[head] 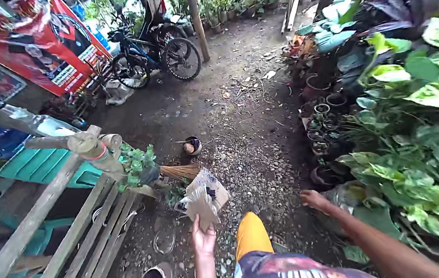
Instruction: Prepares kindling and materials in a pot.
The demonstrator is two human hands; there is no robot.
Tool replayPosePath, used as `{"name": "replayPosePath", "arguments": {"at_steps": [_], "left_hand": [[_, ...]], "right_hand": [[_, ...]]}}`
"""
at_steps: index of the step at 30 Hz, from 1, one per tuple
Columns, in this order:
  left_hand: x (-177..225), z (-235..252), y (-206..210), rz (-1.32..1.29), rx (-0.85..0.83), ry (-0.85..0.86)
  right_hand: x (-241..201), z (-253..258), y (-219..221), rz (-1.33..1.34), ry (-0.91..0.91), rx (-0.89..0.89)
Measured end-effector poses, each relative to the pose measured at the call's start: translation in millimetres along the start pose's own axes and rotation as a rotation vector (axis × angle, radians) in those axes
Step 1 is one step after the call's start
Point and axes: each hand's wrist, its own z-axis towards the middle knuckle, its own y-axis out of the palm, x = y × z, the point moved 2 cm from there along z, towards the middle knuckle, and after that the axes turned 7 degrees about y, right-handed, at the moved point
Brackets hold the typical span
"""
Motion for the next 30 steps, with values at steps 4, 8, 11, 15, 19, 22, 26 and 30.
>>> {"name": "replayPosePath", "arguments": {"at_steps": [4,8,11,15,19,22,26,30], "left_hand": [[-28.0,58.0,53.4,-0.040,0.045,-0.038],[-43.2,139.7,104.3,-0.094,0.065,-0.019],[-39.7,193.9,150.5,-0.120,0.088,0.031],[-12.0,266.3,209.9,-0.220,0.039,0.172],[22.1,336.0,257.4,-0.223,0.112,0.312],[40.8,389.6,283.0,-0.262,0.168,0.415],[49.1,453.8,295.6,-0.345,0.225,0.518],[51.6,508.5,314.1,-0.389,0.316,0.545]], "right_hand": [[-107.8,60.6,2.9,-0.238,-0.048,-0.170],[-169.2,110.9,-7.7,-0.645,-0.102,-0.248],[-177.5,151.9,-50.3,-0.708,0.013,-0.243],[-187.5,189.1,-120.9,-0.670,0.160,-0.125],[-199.2,221.0,-162.2,-0.441,0.366,-0.012],[-233.4,266.6,-173.8,-0.343,0.571,-0.049],[-323.8,365.9,-176.6,-0.684,0.520,-0.160],[-499.3,453.1,-134.7,-0.979,0.198,-0.211]]}}
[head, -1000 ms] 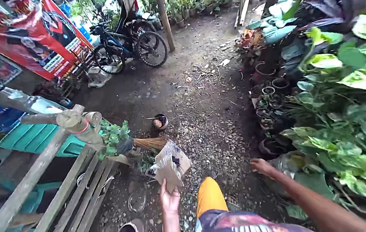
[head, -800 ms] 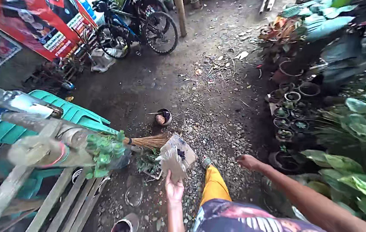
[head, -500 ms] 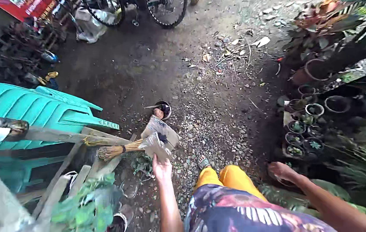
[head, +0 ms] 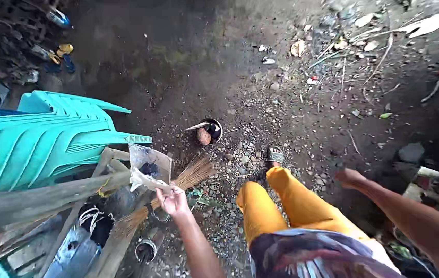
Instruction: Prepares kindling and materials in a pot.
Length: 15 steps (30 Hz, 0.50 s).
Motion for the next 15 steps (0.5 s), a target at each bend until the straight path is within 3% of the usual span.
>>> {"name": "replayPosePath", "arguments": {"at_steps": [3,7,10,15], "left_hand": [[-27.5,29.3,17.8,0.004,0.083,0.011],[-54.9,77.4,-0.6,-0.091,0.090,0.031],[-79.7,117.6,-30.0,-0.193,0.037,-0.041],[-115.2,190.0,-74.9,-0.246,0.004,-0.089]], "right_hand": [[-124.1,36.4,-81.4,-0.156,-0.176,0.074],[-286.0,71.0,-123.2,-0.225,-0.371,0.035],[-374.6,124.7,-118.6,-0.222,-0.383,0.059],[-483.9,247.9,-47.6,-0.191,-0.416,0.029]]}}
